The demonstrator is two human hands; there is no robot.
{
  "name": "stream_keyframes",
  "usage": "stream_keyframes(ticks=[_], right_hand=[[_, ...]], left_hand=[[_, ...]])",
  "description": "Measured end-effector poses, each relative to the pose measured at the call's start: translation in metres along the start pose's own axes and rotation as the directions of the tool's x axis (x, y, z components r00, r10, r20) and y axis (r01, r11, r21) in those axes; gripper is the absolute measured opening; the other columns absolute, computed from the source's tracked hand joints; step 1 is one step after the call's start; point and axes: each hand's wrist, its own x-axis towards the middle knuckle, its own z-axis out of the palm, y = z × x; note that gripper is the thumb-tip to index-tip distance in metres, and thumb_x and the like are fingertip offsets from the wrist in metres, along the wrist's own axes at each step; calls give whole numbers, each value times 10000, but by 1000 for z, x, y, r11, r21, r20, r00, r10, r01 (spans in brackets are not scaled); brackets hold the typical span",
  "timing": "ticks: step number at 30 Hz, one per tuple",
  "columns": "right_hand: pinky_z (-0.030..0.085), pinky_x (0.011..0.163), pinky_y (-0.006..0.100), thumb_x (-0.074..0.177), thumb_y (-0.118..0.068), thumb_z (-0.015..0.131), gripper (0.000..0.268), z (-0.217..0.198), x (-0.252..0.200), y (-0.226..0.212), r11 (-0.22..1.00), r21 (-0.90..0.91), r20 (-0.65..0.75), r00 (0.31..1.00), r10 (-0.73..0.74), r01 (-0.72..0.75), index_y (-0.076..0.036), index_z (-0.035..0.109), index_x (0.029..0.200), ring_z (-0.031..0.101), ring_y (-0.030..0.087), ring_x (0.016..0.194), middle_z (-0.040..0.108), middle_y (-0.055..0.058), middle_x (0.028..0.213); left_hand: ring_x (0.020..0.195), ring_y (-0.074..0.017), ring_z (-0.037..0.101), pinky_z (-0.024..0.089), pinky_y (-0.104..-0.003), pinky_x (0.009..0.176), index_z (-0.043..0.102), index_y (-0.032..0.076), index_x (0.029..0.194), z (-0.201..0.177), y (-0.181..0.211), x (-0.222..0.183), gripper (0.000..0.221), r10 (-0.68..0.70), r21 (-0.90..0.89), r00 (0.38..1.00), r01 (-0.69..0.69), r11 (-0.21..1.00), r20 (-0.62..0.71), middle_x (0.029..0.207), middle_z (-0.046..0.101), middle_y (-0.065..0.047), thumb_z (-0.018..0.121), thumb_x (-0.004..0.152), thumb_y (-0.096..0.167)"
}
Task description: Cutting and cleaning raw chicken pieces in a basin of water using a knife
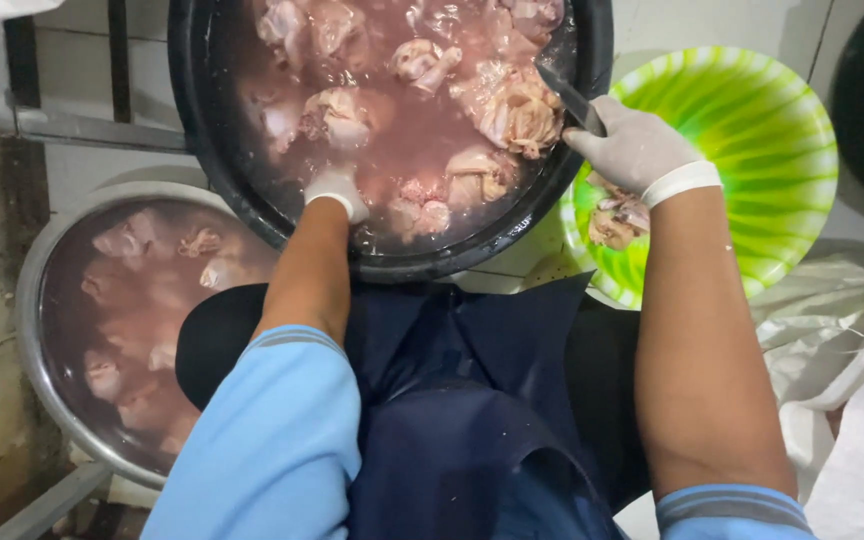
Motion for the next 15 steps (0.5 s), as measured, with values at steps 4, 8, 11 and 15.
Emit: stream_keyframes(ticks=[4, 8, 11, 15], right_hand=[[443, 885, 525, 1012, -475, 516, 419, -2, -1, -1, 999, 14, -36, 999, -28, 29, -72, 514, 1125, 624, 465, 1028, 680, 246, 1118], [452, 843, 505, 1018, -448, 502, 364, -2, -5, -5, 999, 47, -22, 1000, -15, 16, -86, 481, 1051, 646, 421, 932, 687, 225, 1010], [450, 864, 516, 1009, -453, 508, 384, 0, 0, 0, 998, 44, -39, 999, -32, 34, -77, 497, 1086, 622, 445, 1004, 675, 238, 1076], [472, 857, 502, 1012, -442, 485, 395, -8, -14, -4, 997, 74, -16, 1000, -13, 14, -95, 516, 1199, 685, 376, 895, 688, 191, 1112]], left_hand=[[1215, -371, 615, 528, -455, 1030, 425, 195, 1498, -21, 8, -19, 789, -46, -161, 999, 48, 986, 11, 1334, 612, -143, 732, 781, 317], [1300, -449, 526, 505, -492, 1005, 336, 207, 1468, -33, 9, -35, 940, -45, -177, 997, 55, 983, 60, 1450, 447, -227, 774, 638, 269], [1081, -310, 570, 508, -414, 855, 363, 158, 1333, -44, -3, -13, 841, 42, -340, 998, -21, 940, 55, 1212, 519, -110, 784, 608, 226], [369, -212, 513, 376, -331, 285, 295, 190, 1307, -71, -14, -10, 757, 140, -778, 989, -52, 626, 47, 597, 573, -87, 815, 759, 132]])
